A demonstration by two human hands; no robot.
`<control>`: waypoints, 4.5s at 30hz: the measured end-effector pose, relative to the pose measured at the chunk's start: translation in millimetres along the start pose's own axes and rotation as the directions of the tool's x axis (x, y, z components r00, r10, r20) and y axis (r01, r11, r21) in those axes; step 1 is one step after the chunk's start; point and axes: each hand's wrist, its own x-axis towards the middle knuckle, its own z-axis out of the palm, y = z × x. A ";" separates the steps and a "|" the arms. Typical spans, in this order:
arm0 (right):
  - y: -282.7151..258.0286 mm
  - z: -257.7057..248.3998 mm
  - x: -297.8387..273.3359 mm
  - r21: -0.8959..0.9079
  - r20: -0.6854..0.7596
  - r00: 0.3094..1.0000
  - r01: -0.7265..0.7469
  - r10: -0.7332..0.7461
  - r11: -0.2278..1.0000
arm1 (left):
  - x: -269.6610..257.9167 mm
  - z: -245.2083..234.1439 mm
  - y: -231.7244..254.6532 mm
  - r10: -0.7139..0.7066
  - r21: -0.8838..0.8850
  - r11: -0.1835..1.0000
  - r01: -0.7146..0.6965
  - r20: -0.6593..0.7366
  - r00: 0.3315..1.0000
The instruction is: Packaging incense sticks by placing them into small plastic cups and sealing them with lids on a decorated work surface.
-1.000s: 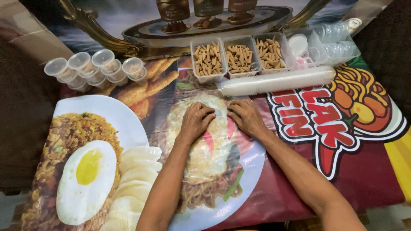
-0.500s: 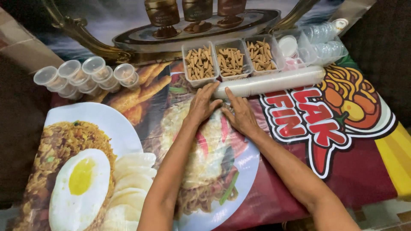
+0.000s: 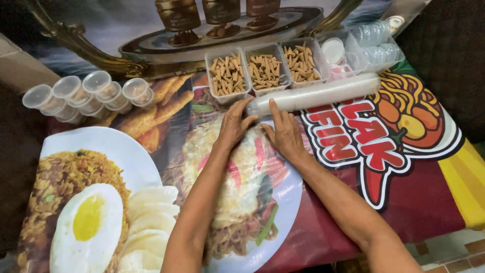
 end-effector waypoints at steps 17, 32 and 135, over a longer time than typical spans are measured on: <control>-27.3 -13.3 4.5 0.601 0.167 0.982 -0.175 0.091 0.779 | -55.7 -38.4 5.0 -0.044 -0.050 0.998 0.044 0.005 0.999; -37.6 -29.2 14.3 0.728 0.391 0.913 -0.384 0.116 0.568 | -70.2 -45.4 14.8 0.009 0.037 0.999 -0.013 0.110 0.994; 101.6 -36.3 131.9 0.295 0.165 0.922 -0.385 0.350 0.875 | -72.3 -40.9 4.4 -0.181 0.071 0.982 0.178 0.042 0.983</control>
